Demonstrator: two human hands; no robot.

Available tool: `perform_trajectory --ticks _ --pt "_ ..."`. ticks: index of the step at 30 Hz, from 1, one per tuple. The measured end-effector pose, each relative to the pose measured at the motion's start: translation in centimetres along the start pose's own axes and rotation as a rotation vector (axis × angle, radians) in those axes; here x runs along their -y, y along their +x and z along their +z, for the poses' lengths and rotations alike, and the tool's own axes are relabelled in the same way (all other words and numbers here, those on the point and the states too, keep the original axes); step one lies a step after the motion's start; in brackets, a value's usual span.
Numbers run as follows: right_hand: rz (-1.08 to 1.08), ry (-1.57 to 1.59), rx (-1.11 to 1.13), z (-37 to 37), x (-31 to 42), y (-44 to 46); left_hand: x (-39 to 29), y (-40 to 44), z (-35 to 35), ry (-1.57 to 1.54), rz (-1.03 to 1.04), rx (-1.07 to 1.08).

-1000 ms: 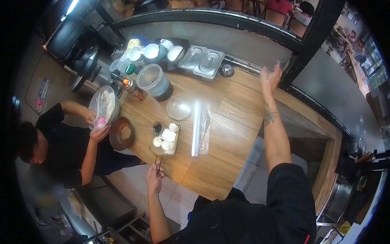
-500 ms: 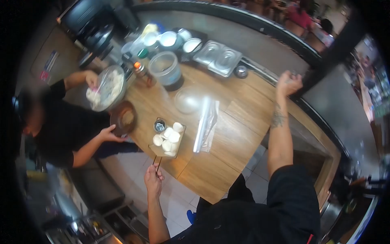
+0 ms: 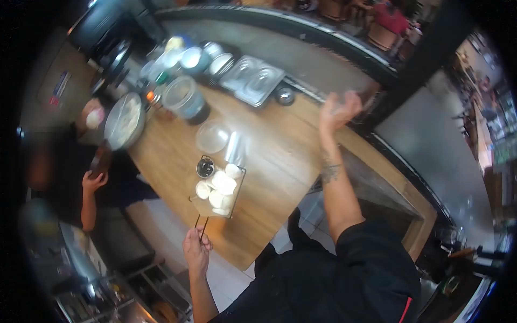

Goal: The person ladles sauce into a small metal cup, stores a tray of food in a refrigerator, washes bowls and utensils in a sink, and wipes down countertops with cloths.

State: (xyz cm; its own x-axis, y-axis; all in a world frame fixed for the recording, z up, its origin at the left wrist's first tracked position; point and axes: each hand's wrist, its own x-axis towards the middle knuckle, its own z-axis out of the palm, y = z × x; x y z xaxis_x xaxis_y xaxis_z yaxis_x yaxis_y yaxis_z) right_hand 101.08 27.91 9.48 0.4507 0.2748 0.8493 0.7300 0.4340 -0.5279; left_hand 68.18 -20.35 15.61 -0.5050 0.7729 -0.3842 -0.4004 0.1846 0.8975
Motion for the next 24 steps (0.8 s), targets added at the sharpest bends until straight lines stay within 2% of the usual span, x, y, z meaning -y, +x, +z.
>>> perform_trajectory --ticks 1,2,4,6,7,9,10,12,13,15,17,19,21,24 --pt "0.017 -0.025 0.049 -0.3 1.4 0.2 0.2 0.1 1.2 -0.006 -0.024 0.011" --pt "0.253 0.115 0.099 0.3 2.6 -0.1 0.8 0.6 2.4 -0.017 -0.042 0.037" --pt "0.405 0.209 0.224 0.8 4.7 0.4 1.7 2.1 5.2 -0.009 -0.044 0.103" --pt "0.351 0.148 0.410 1.6 4.1 0.8 2.4 3.7 7.9 0.019 -0.066 0.194" --pt "0.346 0.138 0.394 1.7 4.3 1.5 2.8 4.7 9.5 0.021 -0.065 0.213" --pt "0.359 0.170 0.727 1.5 4.1 3.0 3.9 6.3 12.6 0.027 -0.069 0.287" --pt "0.352 0.162 0.713 1.4 3.6 4.1 4.4 7.2 14.1 0.033 -0.075 0.316" --pt "0.104 0.294 1.029 1.1 2.5 5.7 4.9 8.8 17.6 0.048 -0.062 0.357" --pt "0.103 0.287 1.022 -0.2 3.4 7.8 5.2 9.4 19.2 0.064 -0.051 0.379" --pt "0.424 0.402 1.480 -5.1 8.0 13.7 5.8 10.7 22.3 0.048 -0.053 0.403" --pt "0.488 0.630 1.444 -8.5 8.2 14.8 5.9 11.8 25.5 0.039 -0.025 0.462" --pt "0.428 0.599 1.369 -13.1 9.0 16.5 6.0 12.8 28.2 0.023 -0.009 0.468" --pt "0.507 0.575 1.335 -17.5 8.7 16.5 6.1 13.7 30.8 0.014 0.016 0.479" --pt "0.768 0.605 1.318 -23.3 7.4 14.5 6.3 16.1 34.1 0.024 0.018 0.487"
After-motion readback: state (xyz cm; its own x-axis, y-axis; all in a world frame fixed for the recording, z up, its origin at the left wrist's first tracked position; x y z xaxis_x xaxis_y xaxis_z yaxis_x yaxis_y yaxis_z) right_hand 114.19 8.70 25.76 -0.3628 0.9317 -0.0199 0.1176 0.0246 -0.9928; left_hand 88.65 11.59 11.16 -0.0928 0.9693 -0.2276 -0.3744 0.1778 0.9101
